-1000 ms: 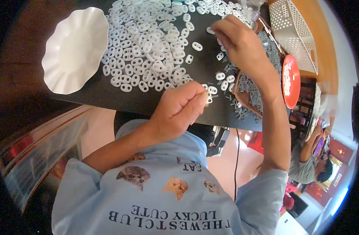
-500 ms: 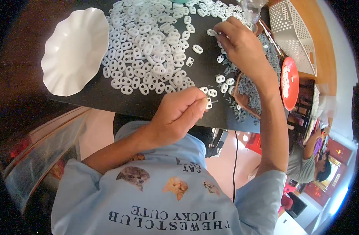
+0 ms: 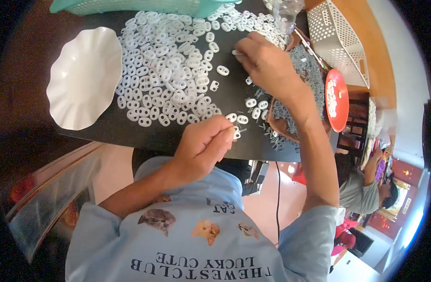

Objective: Assembling small white plastic chain links by manually inserting metal pins into the connecting holes.

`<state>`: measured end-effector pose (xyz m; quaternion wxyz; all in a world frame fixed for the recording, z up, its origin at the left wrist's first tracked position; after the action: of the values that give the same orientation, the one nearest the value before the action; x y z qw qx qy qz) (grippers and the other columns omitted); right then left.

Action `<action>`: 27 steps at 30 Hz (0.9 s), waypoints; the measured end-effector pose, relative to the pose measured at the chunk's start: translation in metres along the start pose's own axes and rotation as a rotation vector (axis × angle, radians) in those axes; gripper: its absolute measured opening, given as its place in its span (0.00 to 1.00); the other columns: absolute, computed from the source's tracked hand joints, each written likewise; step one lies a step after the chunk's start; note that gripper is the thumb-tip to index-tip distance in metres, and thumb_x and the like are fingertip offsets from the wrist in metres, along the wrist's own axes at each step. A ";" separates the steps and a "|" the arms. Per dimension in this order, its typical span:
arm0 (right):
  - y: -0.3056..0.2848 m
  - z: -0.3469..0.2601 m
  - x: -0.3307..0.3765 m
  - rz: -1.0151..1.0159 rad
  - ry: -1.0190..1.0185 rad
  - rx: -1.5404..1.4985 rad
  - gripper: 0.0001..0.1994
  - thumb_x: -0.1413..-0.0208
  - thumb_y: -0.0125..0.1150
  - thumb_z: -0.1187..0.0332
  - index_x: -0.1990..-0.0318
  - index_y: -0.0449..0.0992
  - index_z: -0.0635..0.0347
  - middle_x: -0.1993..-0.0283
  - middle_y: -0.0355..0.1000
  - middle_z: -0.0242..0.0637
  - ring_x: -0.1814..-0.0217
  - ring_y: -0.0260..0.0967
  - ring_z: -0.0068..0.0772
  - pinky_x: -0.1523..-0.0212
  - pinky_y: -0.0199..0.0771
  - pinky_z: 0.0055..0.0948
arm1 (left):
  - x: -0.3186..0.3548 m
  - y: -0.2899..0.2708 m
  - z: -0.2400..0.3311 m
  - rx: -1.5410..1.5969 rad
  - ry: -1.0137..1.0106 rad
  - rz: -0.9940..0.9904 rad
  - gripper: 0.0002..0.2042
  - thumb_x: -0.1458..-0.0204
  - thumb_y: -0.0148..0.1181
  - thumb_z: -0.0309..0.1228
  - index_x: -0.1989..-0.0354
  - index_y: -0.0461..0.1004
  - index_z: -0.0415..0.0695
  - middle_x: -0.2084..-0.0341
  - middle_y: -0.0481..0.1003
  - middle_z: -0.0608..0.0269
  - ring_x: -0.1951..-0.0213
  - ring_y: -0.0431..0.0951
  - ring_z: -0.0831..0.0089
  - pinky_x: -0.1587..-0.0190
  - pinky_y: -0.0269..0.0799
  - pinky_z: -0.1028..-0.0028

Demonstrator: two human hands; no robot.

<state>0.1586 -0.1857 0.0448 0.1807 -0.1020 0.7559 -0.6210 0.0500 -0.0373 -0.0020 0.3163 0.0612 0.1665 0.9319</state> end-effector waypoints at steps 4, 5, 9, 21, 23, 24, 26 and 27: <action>-0.003 -0.019 0.009 -0.044 -0.048 0.156 0.08 0.48 0.55 0.72 0.61 0.73 0.58 0.64 0.67 0.39 0.63 0.71 0.45 0.68 0.72 0.39 | 0.000 -0.002 -0.001 0.026 0.003 0.037 0.08 0.38 0.43 0.28 0.66 0.67 0.38 0.82 0.66 0.68 0.83 0.61 0.85 0.81 0.58 0.82; -0.003 -0.025 0.012 -0.050 -0.078 0.210 0.09 0.50 0.54 0.73 0.59 0.73 0.58 0.63 0.67 0.38 0.63 0.72 0.44 0.69 0.73 0.39 | 0.000 -0.001 0.000 0.039 0.022 0.040 0.08 0.38 0.43 0.28 0.66 0.67 0.38 0.82 0.66 0.68 0.83 0.61 0.85 0.81 0.58 0.81; -0.004 -0.034 0.022 0.005 -0.101 0.252 0.13 0.53 0.53 0.75 0.58 0.73 0.58 0.62 0.67 0.36 0.62 0.72 0.42 0.69 0.74 0.37 | -0.001 0.000 0.002 0.052 0.040 0.042 0.09 0.37 0.43 0.29 0.65 0.67 0.38 0.82 0.66 0.67 0.83 0.62 0.84 0.81 0.58 0.81; 0.002 -0.022 0.017 -0.107 -0.002 0.091 0.07 0.48 0.57 0.70 0.65 0.68 0.62 0.66 0.67 0.44 0.63 0.69 0.52 0.64 0.70 0.43 | 0.001 0.000 0.004 0.027 0.068 0.091 0.09 0.37 0.44 0.30 0.64 0.68 0.38 0.81 0.68 0.66 0.83 0.64 0.83 0.82 0.59 0.81; -0.001 -0.034 0.021 -0.052 -0.057 0.181 0.08 0.48 0.58 0.69 0.64 0.68 0.63 0.69 0.66 0.44 0.68 0.68 0.50 0.68 0.70 0.39 | 0.002 -0.002 0.004 0.042 0.064 0.095 0.09 0.37 0.44 0.31 0.64 0.68 0.38 0.81 0.68 0.65 0.84 0.64 0.83 0.82 0.59 0.81; -0.003 -0.034 0.025 -0.055 -0.056 0.178 0.08 0.48 0.58 0.69 0.64 0.68 0.63 0.69 0.66 0.44 0.68 0.68 0.50 0.68 0.70 0.39 | 0.002 -0.003 0.003 0.057 0.062 0.098 0.09 0.37 0.45 0.31 0.64 0.68 0.38 0.81 0.68 0.65 0.84 0.64 0.82 0.83 0.59 0.81; -0.020 -0.030 0.034 0.092 -0.068 -0.207 0.08 0.44 0.58 0.68 0.63 0.68 0.62 0.76 0.64 0.35 0.79 0.64 0.33 0.78 0.66 0.29 | 0.002 -0.003 0.000 0.118 0.066 0.098 0.09 0.38 0.45 0.31 0.64 0.68 0.38 0.82 0.68 0.65 0.84 0.64 0.82 0.83 0.59 0.81; -0.026 -0.033 0.039 0.084 -0.067 -0.217 0.08 0.44 0.58 0.68 0.63 0.68 0.62 0.76 0.64 0.35 0.79 0.64 0.33 0.78 0.66 0.29 | 0.001 -0.003 -0.002 0.176 0.071 0.101 0.09 0.38 0.45 0.31 0.64 0.68 0.38 0.82 0.68 0.64 0.85 0.64 0.81 0.83 0.59 0.80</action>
<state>0.1076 -0.1760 0.0702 0.2195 -0.1097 0.8159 -0.5236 0.0508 -0.0349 -0.0052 0.2562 0.0639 0.2555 0.9301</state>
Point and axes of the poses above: each hand's wrist, its own x-axis away from the middle knuckle, its own y-axis out of the palm, z = x × y, the point moved 6 cm from there along -x, towards the middle knuckle
